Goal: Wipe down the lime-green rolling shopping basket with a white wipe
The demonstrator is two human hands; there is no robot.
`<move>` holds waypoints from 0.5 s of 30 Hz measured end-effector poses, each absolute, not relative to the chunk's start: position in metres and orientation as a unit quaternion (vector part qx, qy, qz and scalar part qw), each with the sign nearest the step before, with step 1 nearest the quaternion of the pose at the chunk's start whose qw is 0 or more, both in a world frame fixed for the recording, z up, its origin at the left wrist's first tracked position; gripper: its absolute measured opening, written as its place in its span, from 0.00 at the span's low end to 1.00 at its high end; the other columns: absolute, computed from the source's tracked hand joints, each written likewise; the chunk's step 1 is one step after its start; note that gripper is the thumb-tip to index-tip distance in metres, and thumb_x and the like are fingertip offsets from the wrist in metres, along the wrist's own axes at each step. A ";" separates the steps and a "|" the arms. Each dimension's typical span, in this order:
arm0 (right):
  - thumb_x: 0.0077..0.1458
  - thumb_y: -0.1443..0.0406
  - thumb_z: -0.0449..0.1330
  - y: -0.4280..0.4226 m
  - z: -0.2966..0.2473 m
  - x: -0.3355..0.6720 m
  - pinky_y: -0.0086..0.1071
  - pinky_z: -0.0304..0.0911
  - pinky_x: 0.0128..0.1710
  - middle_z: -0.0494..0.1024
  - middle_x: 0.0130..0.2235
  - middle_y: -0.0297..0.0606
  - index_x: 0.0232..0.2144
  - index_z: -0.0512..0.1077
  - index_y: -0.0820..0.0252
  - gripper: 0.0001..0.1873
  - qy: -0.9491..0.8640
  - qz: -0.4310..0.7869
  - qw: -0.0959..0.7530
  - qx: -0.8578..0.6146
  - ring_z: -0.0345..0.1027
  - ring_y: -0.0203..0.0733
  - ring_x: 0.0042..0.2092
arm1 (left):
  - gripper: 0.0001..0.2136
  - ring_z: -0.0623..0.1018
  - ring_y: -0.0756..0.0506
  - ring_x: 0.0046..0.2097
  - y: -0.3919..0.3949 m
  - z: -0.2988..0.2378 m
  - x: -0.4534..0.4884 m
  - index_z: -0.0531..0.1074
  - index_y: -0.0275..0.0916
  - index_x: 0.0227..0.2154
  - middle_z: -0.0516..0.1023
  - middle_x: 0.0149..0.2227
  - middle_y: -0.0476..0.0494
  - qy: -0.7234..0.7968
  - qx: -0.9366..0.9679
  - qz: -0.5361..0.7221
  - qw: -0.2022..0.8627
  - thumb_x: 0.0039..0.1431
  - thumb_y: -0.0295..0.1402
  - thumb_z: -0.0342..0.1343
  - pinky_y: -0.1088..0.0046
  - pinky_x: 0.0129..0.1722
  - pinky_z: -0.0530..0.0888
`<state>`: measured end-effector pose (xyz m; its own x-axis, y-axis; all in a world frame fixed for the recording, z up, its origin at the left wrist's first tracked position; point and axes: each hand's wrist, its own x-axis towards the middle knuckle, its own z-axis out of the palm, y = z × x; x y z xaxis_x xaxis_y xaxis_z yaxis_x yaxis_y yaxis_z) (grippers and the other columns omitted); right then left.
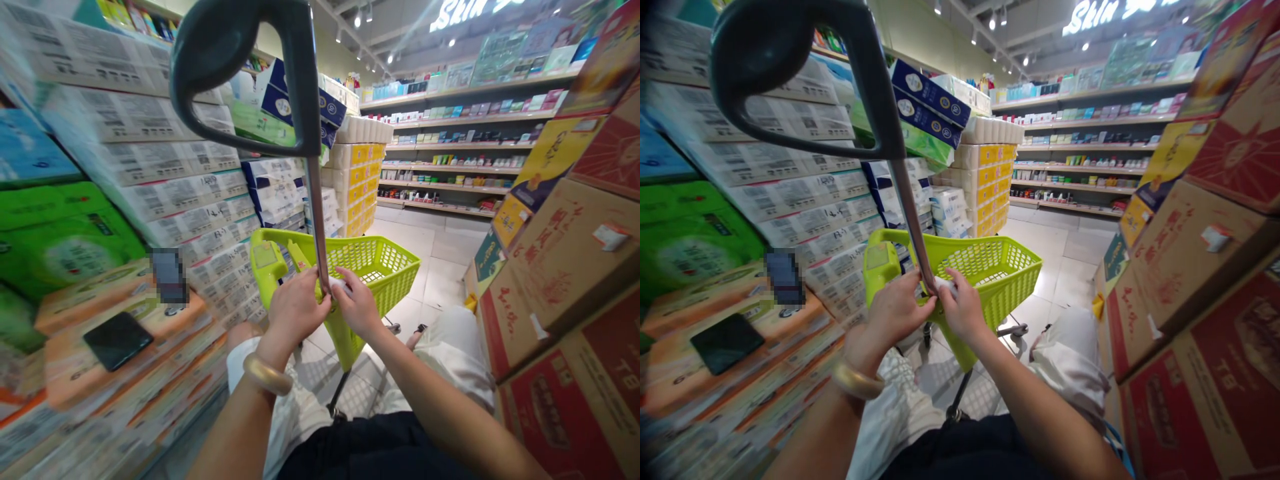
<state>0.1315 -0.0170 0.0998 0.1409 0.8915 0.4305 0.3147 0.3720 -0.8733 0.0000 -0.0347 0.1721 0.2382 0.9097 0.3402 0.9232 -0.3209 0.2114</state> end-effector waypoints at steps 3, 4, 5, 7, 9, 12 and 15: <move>0.58 0.62 0.54 -0.022 0.098 0.133 0.38 0.67 0.48 0.80 0.43 0.41 0.44 0.72 0.58 0.14 -0.619 0.257 0.550 -0.498 0.74 0.46 0.45 | 0.20 0.79 0.40 0.50 -0.035 0.176 0.002 0.68 0.48 0.53 0.80 0.50 0.46 -0.595 -0.786 -0.167 -0.011 0.57 0.38 0.56 0.66 0.46 0.75; 0.58 0.62 0.54 -0.023 0.097 0.134 0.39 0.66 0.49 0.80 0.44 0.41 0.44 0.72 0.58 0.13 -0.623 0.255 0.546 -0.499 0.74 0.46 0.45 | 0.21 0.80 0.39 0.49 -0.035 0.177 0.004 0.67 0.48 0.55 0.80 0.49 0.45 -0.602 -0.784 -0.146 -0.022 0.57 0.40 0.55 0.65 0.46 0.75; 0.59 0.63 0.53 -0.024 0.095 0.135 0.39 0.66 0.49 0.79 0.44 0.42 0.46 0.70 0.59 0.14 -0.625 0.253 0.541 -0.502 0.73 0.46 0.46 | 0.22 0.80 0.39 0.48 -0.034 0.179 0.005 0.67 0.48 0.56 0.81 0.48 0.45 -0.609 -0.782 -0.128 -0.030 0.58 0.41 0.55 0.64 0.45 0.75; 0.59 0.63 0.52 -0.025 0.093 0.136 0.42 0.66 0.50 0.79 0.43 0.43 0.50 0.67 0.60 0.18 -0.627 0.246 0.533 -0.513 0.73 0.47 0.45 | 0.20 0.80 0.37 0.48 -0.033 0.181 0.006 0.69 0.48 0.55 0.82 0.46 0.44 -0.620 -0.776 -0.107 -0.033 0.59 0.42 0.52 0.62 0.46 0.75; 0.60 0.62 0.52 -0.028 0.096 0.138 0.46 0.65 0.52 0.77 0.44 0.44 0.54 0.65 0.61 0.21 -0.632 0.212 0.535 -0.519 0.72 0.49 0.47 | 0.18 0.80 0.38 0.49 -0.031 0.182 0.006 0.72 0.50 0.52 0.82 0.46 0.44 -0.624 -0.773 -0.110 -0.032 0.61 0.42 0.51 0.63 0.46 0.74; 0.57 0.58 0.58 -0.038 0.111 0.141 0.55 0.54 0.62 0.69 0.57 0.50 0.58 0.64 0.58 0.27 -0.650 0.104 0.565 -0.498 0.60 0.56 0.62 | 0.16 0.80 0.38 0.49 -0.029 0.184 0.004 0.74 0.51 0.50 0.82 0.47 0.46 -0.616 -0.777 -0.120 -0.045 0.60 0.41 0.52 0.64 0.46 0.74; 0.53 0.57 0.65 -0.058 0.135 0.145 0.63 0.42 0.66 0.55 0.66 0.43 0.56 0.67 0.47 0.28 -0.666 0.029 0.579 -0.468 0.34 0.64 0.71 | 0.15 0.80 0.38 0.47 -0.027 0.183 0.002 0.74 0.50 0.48 0.82 0.45 0.45 -0.619 -0.775 -0.113 -0.062 0.59 0.40 0.54 0.64 0.44 0.74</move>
